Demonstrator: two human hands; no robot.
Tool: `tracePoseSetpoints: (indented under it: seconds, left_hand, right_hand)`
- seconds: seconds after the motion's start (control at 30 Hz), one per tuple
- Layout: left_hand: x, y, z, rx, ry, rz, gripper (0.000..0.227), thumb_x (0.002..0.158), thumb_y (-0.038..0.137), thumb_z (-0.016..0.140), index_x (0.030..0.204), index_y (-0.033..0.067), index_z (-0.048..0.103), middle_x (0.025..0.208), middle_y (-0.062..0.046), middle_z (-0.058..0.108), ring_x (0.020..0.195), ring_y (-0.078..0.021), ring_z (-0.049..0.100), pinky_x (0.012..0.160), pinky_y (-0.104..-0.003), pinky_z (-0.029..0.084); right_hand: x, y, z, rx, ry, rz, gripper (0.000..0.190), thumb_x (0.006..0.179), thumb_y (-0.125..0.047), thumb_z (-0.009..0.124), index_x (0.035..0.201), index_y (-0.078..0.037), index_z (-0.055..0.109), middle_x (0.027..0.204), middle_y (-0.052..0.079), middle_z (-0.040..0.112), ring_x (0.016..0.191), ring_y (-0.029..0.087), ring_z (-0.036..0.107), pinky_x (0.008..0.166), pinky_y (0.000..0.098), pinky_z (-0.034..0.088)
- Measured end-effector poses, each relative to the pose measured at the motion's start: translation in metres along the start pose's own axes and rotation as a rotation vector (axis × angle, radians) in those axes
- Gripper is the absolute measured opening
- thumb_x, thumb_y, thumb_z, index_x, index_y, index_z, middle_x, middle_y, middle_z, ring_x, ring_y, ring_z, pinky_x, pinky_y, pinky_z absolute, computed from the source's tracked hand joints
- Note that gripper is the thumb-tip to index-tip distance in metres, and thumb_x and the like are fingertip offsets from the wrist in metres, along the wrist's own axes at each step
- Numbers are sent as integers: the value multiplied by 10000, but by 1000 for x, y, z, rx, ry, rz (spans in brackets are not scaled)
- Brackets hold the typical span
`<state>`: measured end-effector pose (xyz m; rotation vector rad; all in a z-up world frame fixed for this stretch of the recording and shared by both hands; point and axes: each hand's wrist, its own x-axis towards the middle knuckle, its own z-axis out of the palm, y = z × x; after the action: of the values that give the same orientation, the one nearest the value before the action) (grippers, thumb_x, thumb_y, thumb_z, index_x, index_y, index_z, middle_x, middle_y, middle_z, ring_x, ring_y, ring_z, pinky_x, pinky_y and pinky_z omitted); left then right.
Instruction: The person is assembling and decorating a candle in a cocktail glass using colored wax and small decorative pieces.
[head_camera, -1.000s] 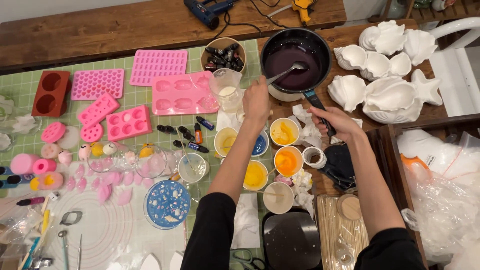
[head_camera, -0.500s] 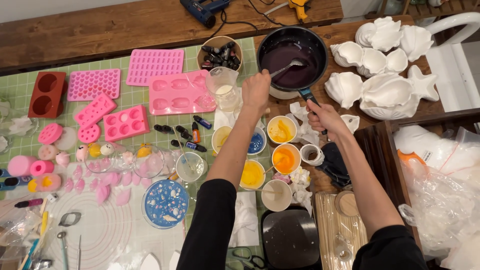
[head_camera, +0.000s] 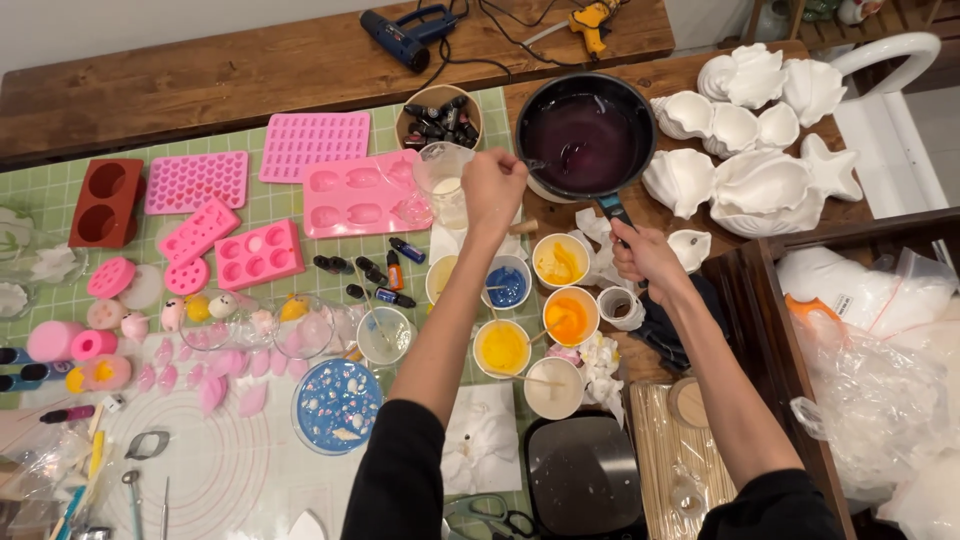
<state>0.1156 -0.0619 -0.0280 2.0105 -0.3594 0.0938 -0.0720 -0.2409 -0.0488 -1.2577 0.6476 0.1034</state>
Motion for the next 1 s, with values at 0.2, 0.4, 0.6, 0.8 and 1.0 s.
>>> tracePoseSetpoints:
  seconds: [0.2, 0.4, 0.6, 0.8, 1.0]
  left_hand:
    - [-24, 28, -50, -92, -55, -103, 118, 796, 96, 693, 780, -2, 757, 640, -121, 740, 561, -202, 718, 610, -335, 565]
    - [-69, 67, -109, -287, -86, -71, 147, 825, 103, 683, 797, -26, 748, 652, -76, 742, 552, -110, 712, 530, -267, 547]
    - [-133, 73, -169, -450, -81, 12, 135, 882, 83, 706, 826, -39, 713, 692, -58, 727, 593, -89, 700, 541, -245, 583]
    - [-205, 58, -246, -492, -134, 37, 141, 952, 95, 702, 911, -38, 685, 760, -43, 732, 655, -76, 721, 582, -238, 598]
    - [-278, 23, -318, -455, -122, 48, 132, 967, 101, 702, 932, -26, 695, 781, -40, 737, 694, -68, 710, 620, -231, 583]
  right_hand:
    - [-49, -2, 3, 2, 32, -14, 310, 1087, -301, 499, 861, -91, 514, 551, -74, 340, 433, 49, 254, 384, 241, 182]
    - [-129, -5, 5, 41, -20, -32, 295, 1076, -304, 501, 876, -90, 542, 551, -83, 347, 425, 38, 254, 371, 234, 178]
    - [-231, 9, 38, -1, 17, 3, 286, 1073, -302, 508, 881, -93, 538, 551, -76, 352, 423, 35, 248, 368, 231, 175]
    - [-319, 44, 78, -58, 0, 53, 284, 1062, -295, 499, 871, -91, 548, 540, -74, 334, 421, 42, 244, 362, 243, 180]
    - [-379, 107, 114, -99, -14, 159, 343, 1069, -302, 486, 847, -48, 550, 527, -64, 310, 413, 55, 222, 347, 266, 156]
